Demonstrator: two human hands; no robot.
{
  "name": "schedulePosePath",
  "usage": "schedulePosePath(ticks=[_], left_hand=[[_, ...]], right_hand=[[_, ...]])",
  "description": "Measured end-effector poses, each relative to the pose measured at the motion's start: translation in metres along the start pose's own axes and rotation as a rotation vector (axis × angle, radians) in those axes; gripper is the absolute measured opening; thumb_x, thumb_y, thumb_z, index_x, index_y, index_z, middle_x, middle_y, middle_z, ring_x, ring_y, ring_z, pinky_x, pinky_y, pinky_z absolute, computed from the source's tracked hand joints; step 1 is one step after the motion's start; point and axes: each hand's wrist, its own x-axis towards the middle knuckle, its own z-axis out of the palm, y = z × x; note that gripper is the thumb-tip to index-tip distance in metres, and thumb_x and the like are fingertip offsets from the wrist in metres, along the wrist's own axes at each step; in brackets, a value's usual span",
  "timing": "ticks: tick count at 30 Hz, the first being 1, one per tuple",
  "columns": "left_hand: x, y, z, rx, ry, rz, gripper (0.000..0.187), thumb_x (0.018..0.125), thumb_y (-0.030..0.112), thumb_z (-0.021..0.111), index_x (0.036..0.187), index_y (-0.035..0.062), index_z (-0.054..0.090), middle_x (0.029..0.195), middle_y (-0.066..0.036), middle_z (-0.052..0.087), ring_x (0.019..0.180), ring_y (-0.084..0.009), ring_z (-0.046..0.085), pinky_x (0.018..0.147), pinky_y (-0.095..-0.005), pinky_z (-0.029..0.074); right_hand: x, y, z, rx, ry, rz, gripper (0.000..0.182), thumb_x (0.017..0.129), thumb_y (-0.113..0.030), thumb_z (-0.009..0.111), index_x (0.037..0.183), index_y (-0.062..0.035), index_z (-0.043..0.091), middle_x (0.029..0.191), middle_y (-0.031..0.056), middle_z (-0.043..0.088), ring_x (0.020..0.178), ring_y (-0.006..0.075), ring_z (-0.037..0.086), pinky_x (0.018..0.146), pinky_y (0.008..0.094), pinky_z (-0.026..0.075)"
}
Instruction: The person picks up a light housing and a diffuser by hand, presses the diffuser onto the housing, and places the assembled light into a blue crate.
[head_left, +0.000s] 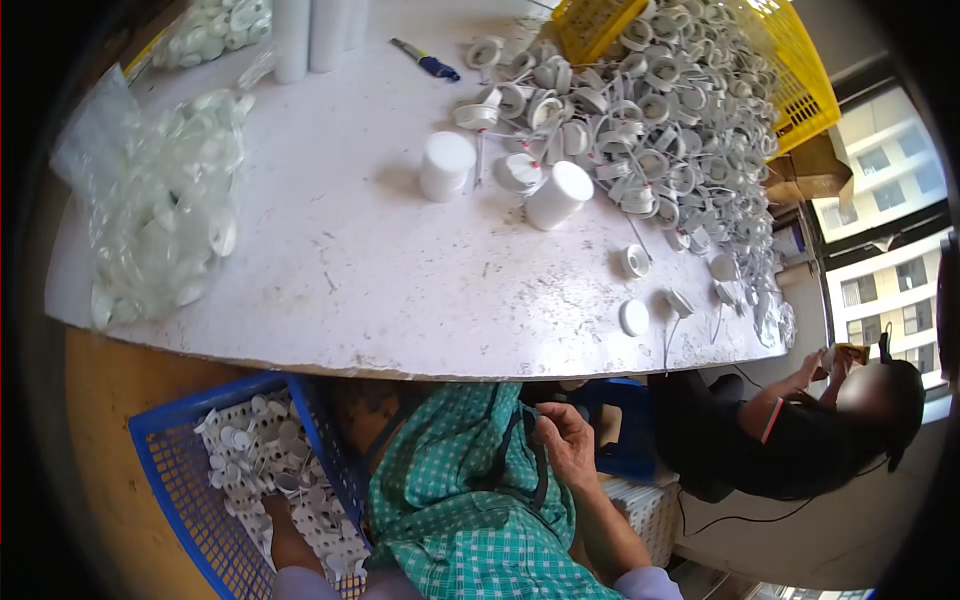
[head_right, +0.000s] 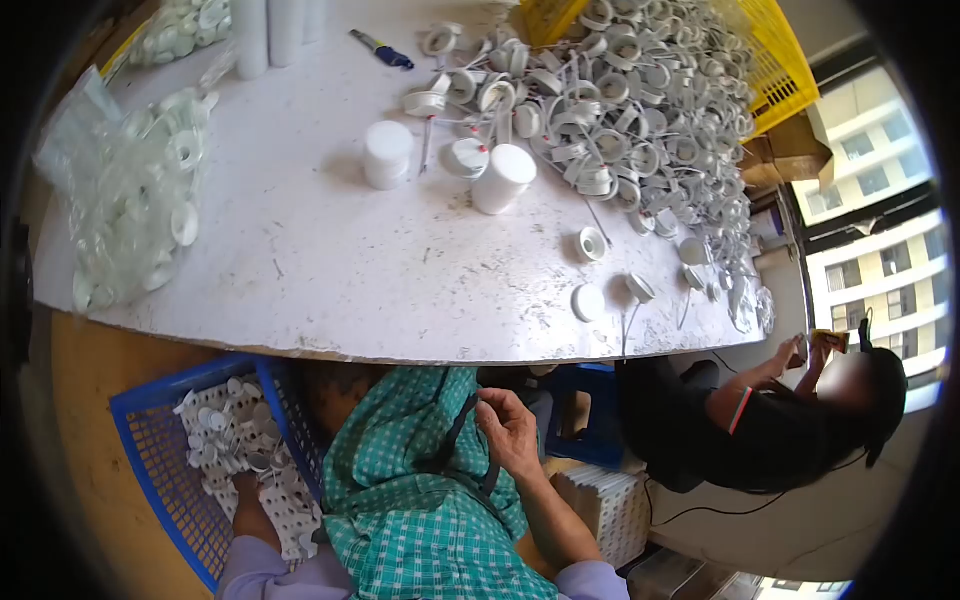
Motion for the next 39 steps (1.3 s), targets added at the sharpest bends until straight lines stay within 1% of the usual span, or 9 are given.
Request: schedulePosePath(ticks=[4,7,8,13,19,26,32,37,39], left_hand=[[-0.011,0.041,0.021,-0.105,-0.162,-0.013,0.026,0.082,0.021,0.059,0.102,0.0036,0.057,0.084,-0.009,0.060,0.079,-0.0214,0.056,0.071,-0.0427,0.043],[-0.039,0.079,0.019,-0.179,-0.286,-0.019,0.013,0.080,0.012,0.059,0.085,0.0003,0.062,0.073,-0.011,0.060,0.063,-0.0195,0.056,0.059,-0.0387,0.044],[-0.121,0.119,0.038,0.196,-0.126,0.239,0.016,0.080,0.006,0.055,0.092,-0.0024,0.062,0.073,-0.010,0.060,0.065,-0.0176,0.058,0.057,-0.0333,0.045],[-0.186,0.147,0.067,0.198,-0.338,0.568,0.021,0.082,0.002,0.051,0.100,-0.0052,0.059,0.080,-0.012,0.063,0.067,-0.0165,0.060,0.056,-0.0289,0.048],[-0.354,0.219,0.106,0.163,-0.490,0.724,0.022,0.086,0.004,0.052,0.104,-0.0061,0.057,0.088,-0.016,0.067,0.070,-0.0166,0.063,0.059,-0.0268,0.051],[-0.533,0.280,0.176,0.320,-1.126,0.951,0.024,0.086,0.006,0.060,0.107,-0.0048,0.057,0.096,-0.014,0.068,0.088,-0.0176,0.066,0.073,-0.0272,0.053],[-0.636,0.298,0.251,0.305,-1.529,1.018,0.068,0.081,0.004,0.067,0.136,-0.0015,0.027,0.141,-0.022,0.034,0.105,-0.0235,0.059,0.079,-0.0301,0.053],[-0.659,0.293,0.279,0.262,-1.599,0.950,0.089,0.075,0.010,0.076,0.141,-0.0004,0.017,0.138,-0.019,0.036,0.109,-0.0211,0.055,0.084,-0.0302,0.051],[-0.650,0.283,0.283,0.079,-1.658,0.892,0.091,0.070,0.014,0.081,0.139,-0.0007,0.024,0.134,-0.015,0.042,0.114,-0.0198,0.051,0.092,-0.0324,0.046]], right_hand=[[0.026,-0.021,-0.037,-0.109,0.264,-0.279,0.014,0.088,-0.006,0.061,0.101,-0.0010,0.060,0.077,-0.0034,0.055,0.067,0.0015,0.047,0.059,0.0168,0.039],[0.054,-0.034,-0.084,-0.532,0.503,-0.427,0.025,0.080,-0.005,0.068,0.103,-0.0013,0.060,0.082,0.0059,0.057,0.067,0.0116,0.055,0.060,0.0244,0.046],[0.063,-0.037,-0.099,-0.529,0.526,-0.432,0.025,0.080,-0.005,0.068,0.103,-0.0013,0.060,0.082,0.0059,0.057,0.067,0.0116,0.055,0.060,0.0244,0.046],[0.107,-0.014,-0.179,-0.889,0.941,-0.253,0.031,0.079,-0.024,0.069,0.101,-0.0040,0.063,0.093,0.0126,0.059,0.083,0.0270,0.059,0.074,0.0361,0.048],[0.145,0.010,-0.221,-0.706,0.827,-0.051,0.034,0.080,-0.033,0.065,0.094,-0.0021,0.068,0.090,0.0126,0.065,0.084,0.0299,0.062,0.077,0.0385,0.048],[0.118,0.030,-0.215,-0.333,0.847,-0.276,0.015,0.084,-0.011,0.062,0.091,0.0015,0.066,0.080,0.0090,0.063,0.072,0.0145,0.059,0.066,0.0267,0.046],[0.044,0.029,-0.163,0.067,0.652,-0.353,0.006,0.086,-0.004,0.060,0.088,0.0014,0.064,0.078,0.0024,0.056,0.068,0.0078,0.050,0.062,0.0217,0.041],[0.011,0.035,-0.118,0.084,0.500,-0.468,0.007,0.085,-0.001,0.061,0.090,0.0001,0.065,0.081,0.0044,0.059,0.073,0.0120,0.053,0.067,0.0240,0.042],[0.004,0.036,-0.106,0.060,0.436,-0.456,0.010,0.081,0.003,0.062,0.090,0.0002,0.066,0.083,0.0067,0.060,0.077,0.0156,0.056,0.071,0.0255,0.043]])
